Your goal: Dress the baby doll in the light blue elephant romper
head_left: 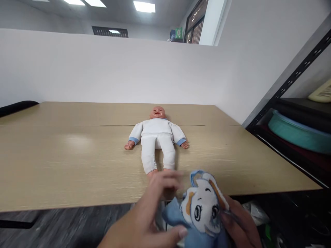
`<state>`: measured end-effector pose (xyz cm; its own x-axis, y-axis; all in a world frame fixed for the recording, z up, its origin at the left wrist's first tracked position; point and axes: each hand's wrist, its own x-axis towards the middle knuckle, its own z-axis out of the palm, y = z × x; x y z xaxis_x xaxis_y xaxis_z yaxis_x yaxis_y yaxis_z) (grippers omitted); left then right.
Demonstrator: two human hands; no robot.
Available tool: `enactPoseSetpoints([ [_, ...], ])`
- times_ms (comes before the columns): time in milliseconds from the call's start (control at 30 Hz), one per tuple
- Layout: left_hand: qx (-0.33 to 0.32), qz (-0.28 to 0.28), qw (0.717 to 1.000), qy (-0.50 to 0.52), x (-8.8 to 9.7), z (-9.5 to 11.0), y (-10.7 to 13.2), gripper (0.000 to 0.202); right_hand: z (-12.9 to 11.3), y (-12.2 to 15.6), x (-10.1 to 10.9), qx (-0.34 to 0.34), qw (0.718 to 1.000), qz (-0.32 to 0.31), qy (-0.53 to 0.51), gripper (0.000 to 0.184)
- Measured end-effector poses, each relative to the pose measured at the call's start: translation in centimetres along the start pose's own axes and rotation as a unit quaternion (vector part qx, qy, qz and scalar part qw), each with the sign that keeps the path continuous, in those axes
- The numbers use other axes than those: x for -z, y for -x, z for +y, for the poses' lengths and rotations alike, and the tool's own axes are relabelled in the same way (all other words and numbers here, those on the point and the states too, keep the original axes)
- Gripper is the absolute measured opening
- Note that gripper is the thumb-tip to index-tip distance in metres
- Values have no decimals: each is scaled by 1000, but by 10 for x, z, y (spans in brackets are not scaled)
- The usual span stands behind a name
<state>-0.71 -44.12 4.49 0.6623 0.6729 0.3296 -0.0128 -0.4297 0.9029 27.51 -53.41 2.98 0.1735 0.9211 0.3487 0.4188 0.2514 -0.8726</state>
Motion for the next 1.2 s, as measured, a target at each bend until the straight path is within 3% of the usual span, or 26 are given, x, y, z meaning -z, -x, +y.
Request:
enactPoseSetpoints([
  [33, 15, -3, 1000, 12, 14, 15, -12, 79, -13, -18, 0, 50, 998, -25, 1, 32],
  [100, 32, -54, 996, 65, 41, 33, -35, 76, -38, -56, -4, 135, 990, -37, -2, 24],
  [233, -2, -129, 985, 117, 90, 37, -73, 27, -72, -120, -16, 283, 956, -53, -62, 27],
  [367, -75, -125, 988, 53, 127, 50, -94, 25, -72, -165, -16, 306, 945, -108, -50, 22],
  [467, -128, -123, 984, -16, 142, 68, -107, 27, -66, -200, -21, 327, 938, -91, -71, 19],
  [533, -151, -122, 980, -38, 147, 77, -116, 27, -68, -225, -28, 327, 928, -94, -150, 37],
  [600, -150, -106, 980, -71, 150, 84, -124, 26, -72, -249, -36, 273, 912, -187, -242, 59],
  [667, -137, -76, 981, -117, 153, 91, -131, 23, -77, -270, -40, 190, 875, -344, -283, 69],
  [733, -125, -46, 980, -149, 157, 98, -134, 19, -80, -288, -42, 134, 828, -483, -251, 60],
  [800, -111, -31, 981, -156, 163, 105, -136, 19, -79, -301, -43, 130, 800, -539, -228, 46],
  [900, -85, -30, 988, -122, 172, 107, -142, 30, -78, -310, -48, 157, 809, -504, -256, 50],
  [1000, -51, -30, 993, -102, 182, 100, -152, 41, -77, -311, -55, 178, 842, -437, -263, 44],
  [1100, -6, -32, 990, -140, 191, 90, -162, 32, -76, -313, -62, 225, 854, -368, -291, 36],
  [1200, -1, -40, 984, -173, 197, 81, -169, 19, -73, -316, -58, 235, 861, -356, -277, 34],
])
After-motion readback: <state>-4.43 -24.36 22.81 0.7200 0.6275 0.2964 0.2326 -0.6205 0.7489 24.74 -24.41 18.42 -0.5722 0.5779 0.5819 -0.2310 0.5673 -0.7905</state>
